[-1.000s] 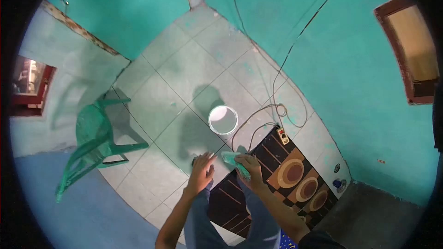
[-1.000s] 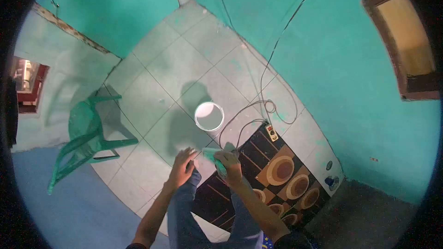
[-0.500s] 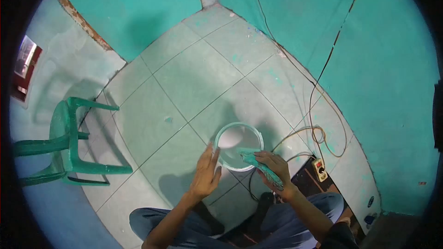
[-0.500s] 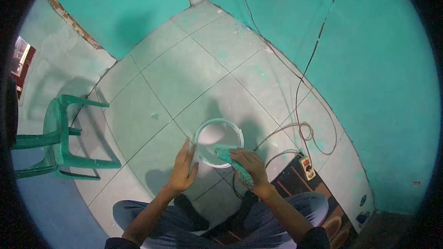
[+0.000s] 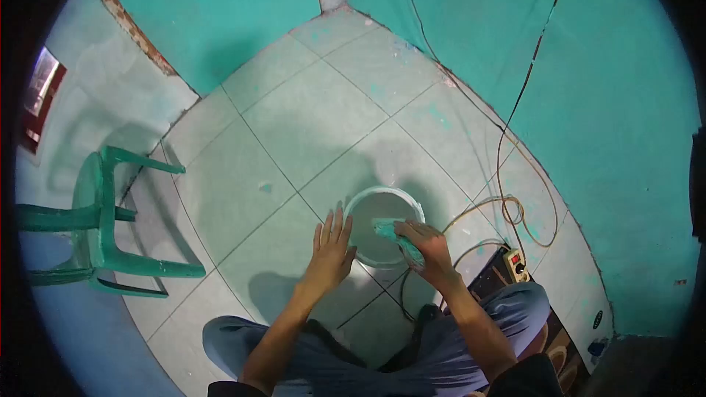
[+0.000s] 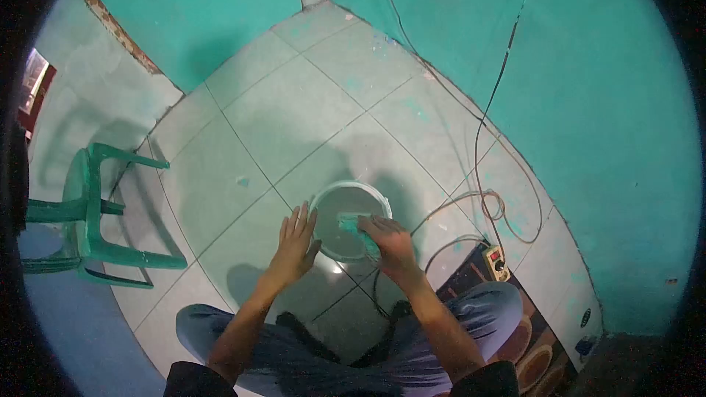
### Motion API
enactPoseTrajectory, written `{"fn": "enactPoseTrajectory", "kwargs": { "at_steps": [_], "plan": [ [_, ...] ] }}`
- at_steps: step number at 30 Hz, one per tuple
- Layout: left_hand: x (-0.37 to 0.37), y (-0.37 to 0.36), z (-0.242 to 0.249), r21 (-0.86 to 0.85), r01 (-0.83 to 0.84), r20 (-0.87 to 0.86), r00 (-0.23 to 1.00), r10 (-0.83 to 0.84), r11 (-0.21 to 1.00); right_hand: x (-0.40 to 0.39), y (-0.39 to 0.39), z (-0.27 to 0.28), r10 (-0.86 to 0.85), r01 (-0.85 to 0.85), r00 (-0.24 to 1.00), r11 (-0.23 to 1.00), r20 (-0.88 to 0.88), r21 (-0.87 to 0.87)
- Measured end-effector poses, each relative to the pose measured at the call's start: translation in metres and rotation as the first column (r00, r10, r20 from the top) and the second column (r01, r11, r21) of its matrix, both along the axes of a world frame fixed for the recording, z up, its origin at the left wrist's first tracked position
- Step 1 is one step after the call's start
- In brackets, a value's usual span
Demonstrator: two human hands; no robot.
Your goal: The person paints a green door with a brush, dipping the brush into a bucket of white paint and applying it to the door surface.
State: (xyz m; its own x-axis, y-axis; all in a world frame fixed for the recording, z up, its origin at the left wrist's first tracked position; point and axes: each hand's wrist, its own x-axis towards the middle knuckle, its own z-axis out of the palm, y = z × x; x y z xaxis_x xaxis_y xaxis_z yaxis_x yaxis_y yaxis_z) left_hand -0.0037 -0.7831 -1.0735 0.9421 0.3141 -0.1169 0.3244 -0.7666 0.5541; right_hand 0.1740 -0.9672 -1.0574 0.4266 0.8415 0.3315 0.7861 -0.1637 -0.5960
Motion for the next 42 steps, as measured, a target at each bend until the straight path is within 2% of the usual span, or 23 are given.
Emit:
{"fn": "enactPoseTrajectory", "kwargs": {
  "at_steps": [2,4,5,7,9,12,14,16,23,25,32,37,42],
  "plan": [
    [-0.003,-0.004,-0.004,-0.037,0.011,-0.015,1.0,-0.012,0.999,-0.015,-0.007,0.0,-0.034,0.032,0.999,0.995,-0.017,-0.096],
    [0.002,0.001,-0.004,-0.034,0.02,0.018,1.0,-0.02,0.999,-0.009,0.001,-0.001,-0.033,-0.023,0.981,0.958,-0.192,-0.286],
    [0.001,0.001,-0.007,-0.027,0.017,-0.005,1.0,-0.017,0.999,-0.006,0.004,-0.005,-0.029,-0.024,0.983,0.959,-0.182,-0.281],
    [0.003,0.0,-0.006,-0.027,0.007,-0.032,0.999,-0.008,1.0,-0.008,0.007,-0.014,0.114,-0.115,0.993,0.969,-0.018,-0.218],
    [0.004,-0.001,0.0,0.07,0.037,-0.06,0.998,-0.032,0.997,-0.007,0.012,-0.015,0.108,-0.113,0.993,0.974,-0.037,-0.196],
    [0.005,-0.003,0.008,0.1,0.083,-0.057,0.995,-0.078,0.992,-0.015,0.015,-0.017,0.091,-0.102,0.994,0.973,-0.063,-0.209],
    [0.003,-0.002,0.006,0.087,0.053,-0.039,0.998,-0.05,0.995,-0.014,0.018,-0.02,0.095,-0.104,0.994,0.965,-0.051,-0.24],
    [0.001,-0.001,0.003,0.069,0.018,-0.031,0.999,-0.016,0.997,-0.016,0.021,-0.027,0.12,-0.122,0.992,0.93,-0.028,-0.347],
    [-0.002,-0.004,-0.002,0.089,-0.013,-0.031,0.999,0.016,0.996,-0.017,0.03,-0.034,0.165,-0.148,0.986,0.94,0.031,-0.306],
    [-0.004,-0.005,-0.004,0.088,-0.015,-0.04,0.999,0.019,0.996,-0.02,0.033,-0.036,0.17,-0.172,0.985,0.918,-0.037,-0.357],
    [-0.004,-0.007,-0.002,0.114,-0.053,-0.036,0.998,0.057,0.992,-0.022,0.013,-0.021,0.117,-0.107,0.993,0.92,0.004,-0.377],
    [-0.002,-0.006,-0.008,0.137,-0.07,-0.021,0.997,0.073,0.988,-0.017,0.007,-0.021,0.146,-0.106,0.987,0.902,0.065,-0.419],
    [-0.003,0.0,-0.005,0.113,-0.052,-0.013,0.998,0.054,0.992,-0.017,0.012,-0.034,0.15,-0.143,0.989,0.921,-0.008,-0.363]
  ]
}}
